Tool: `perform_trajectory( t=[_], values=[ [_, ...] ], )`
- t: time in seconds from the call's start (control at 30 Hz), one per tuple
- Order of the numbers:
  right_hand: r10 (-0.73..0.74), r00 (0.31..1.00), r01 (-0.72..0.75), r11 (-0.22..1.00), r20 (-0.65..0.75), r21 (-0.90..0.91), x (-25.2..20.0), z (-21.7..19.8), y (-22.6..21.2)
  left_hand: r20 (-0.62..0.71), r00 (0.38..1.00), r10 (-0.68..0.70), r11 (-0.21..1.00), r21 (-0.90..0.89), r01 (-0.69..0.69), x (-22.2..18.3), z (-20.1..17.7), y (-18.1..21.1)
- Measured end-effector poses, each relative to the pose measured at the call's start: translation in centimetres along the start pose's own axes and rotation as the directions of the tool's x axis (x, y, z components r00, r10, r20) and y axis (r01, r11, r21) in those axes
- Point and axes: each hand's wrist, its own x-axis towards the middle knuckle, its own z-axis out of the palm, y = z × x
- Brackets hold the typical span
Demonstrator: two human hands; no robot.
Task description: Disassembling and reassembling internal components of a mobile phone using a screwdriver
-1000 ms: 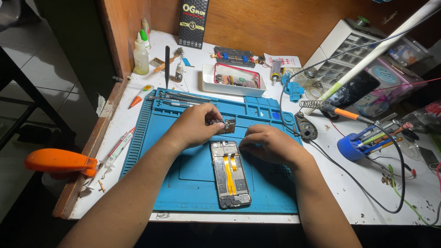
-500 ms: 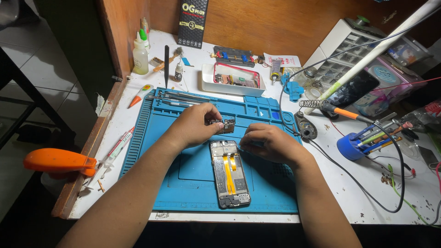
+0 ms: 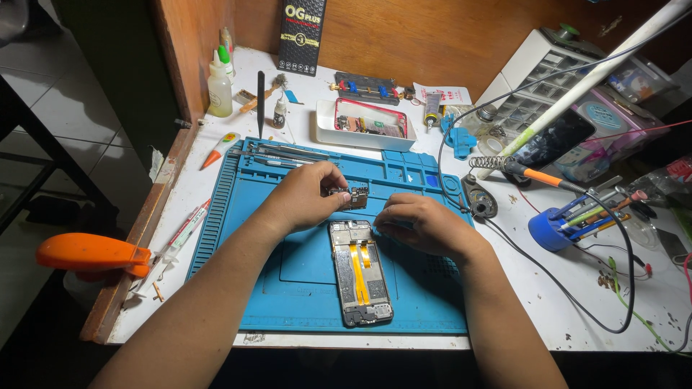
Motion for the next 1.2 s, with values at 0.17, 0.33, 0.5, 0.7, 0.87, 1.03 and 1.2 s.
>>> perform_trajectory(
  t=[0.17,0.33,0.5,0.7,0.87,1.03,1.2],
  values=[
    [-0.003,1.000,0.003,1.000,0.012,-0.028,0.4,-0.3,-0.9,-0.005,1.000,0.003,1.000,-0.002,-0.003,-0.2,-0.1,0.3],
    [0.014,0.999,-0.013,0.999,0.030,-0.042,0.5,-0.5,-1.3,-0.016,1.000,0.008,1.000,-0.005,-0.008,-0.3,-0.3,0.3],
    [-0.079,0.991,0.064,0.990,-0.111,-0.129,0.2,-2.9,-1.0,-0.039,0.997,-0.071,0.997,-0.009,0.070,0.0,-0.8,0.1],
    [-0.083,0.995,0.062,0.940,-0.049,-0.336,-2.0,-2.2,0.0,-0.131,0.991,0.017,0.990,0.143,0.002,0.8,-0.3,-0.6],
    [-0.247,0.964,0.207,0.928,-0.096,-0.311,-3.4,-0.7,0.1,-0.154,0.985,0.083,0.980,0.192,-0.052,0.4,0.1,-0.1],
    [-0.245,0.962,0.219,0.956,-0.121,-0.194,-3.6,-0.3,0.2,-0.144,0.989,-0.010,0.973,0.228,0.043,0.1,0.7,0.3],
    [-0.237,0.970,0.225,0.956,-0.050,-0.186,-3.5,0.9,0.7,-0.157,0.984,0.088,0.962,0.270,-0.043,-0.2,0.9,0.3]
  ],
)
